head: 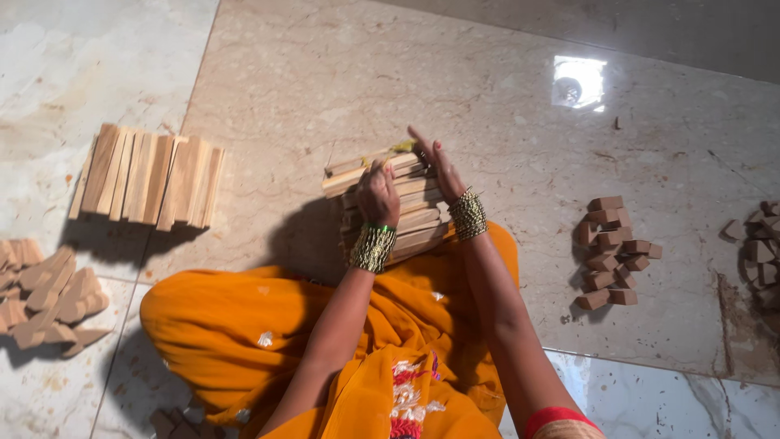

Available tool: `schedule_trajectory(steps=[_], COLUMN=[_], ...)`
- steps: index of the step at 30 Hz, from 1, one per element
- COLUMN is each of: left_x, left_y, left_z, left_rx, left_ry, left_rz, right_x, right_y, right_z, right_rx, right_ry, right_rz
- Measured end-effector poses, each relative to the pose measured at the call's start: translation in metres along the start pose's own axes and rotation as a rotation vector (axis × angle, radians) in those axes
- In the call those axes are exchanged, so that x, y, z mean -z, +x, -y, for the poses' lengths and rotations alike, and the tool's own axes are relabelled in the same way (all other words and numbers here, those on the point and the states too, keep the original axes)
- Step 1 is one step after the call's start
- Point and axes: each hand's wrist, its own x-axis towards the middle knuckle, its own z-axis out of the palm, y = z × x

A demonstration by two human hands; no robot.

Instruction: The person sits on the floor and stacks thin wooden sticks into a neat rectangular bundle. They then wrap a yellow string around the bundle multiple times and tie it securely. The person adjusts the bundle to ensure it is tight and aligned.

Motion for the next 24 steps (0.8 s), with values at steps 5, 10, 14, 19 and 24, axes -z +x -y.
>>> schedule_trajectory(steps=[5, 10, 14, 19, 24], left_x=[-0.003, 0.002, 0.005, 0.006, 0.012], left_y=[0.04, 0.086, 0.122, 0.148, 0.147], left_z=[-0.002, -0.002, -0.001, -0.006, -0.011], left_rx=[0.091, 0.294, 0.284, 0.353, 0.375], left_ry=[0.042, -0.106, -0.107, -0.09, -0.116], left_rz=[0.034, 0.048, 0.027, 0.03, 0.031], right_x=[0.004, 0.016, 0.032, 0.009, -0.03], right_y=[0.018, -0.006, -0.037, -0.029, -0.013], right_z=[0.003, 0.006, 0.008, 0.004, -0.003], right_rx=[0.003, -0.025, -0.074, 0.02, 0.121], right_ry=[-0.253, 0.053, 0.221, 0.212, -0.019], right_rz=[-0.372, -0.452, -0.497, -0.585, -0.43])
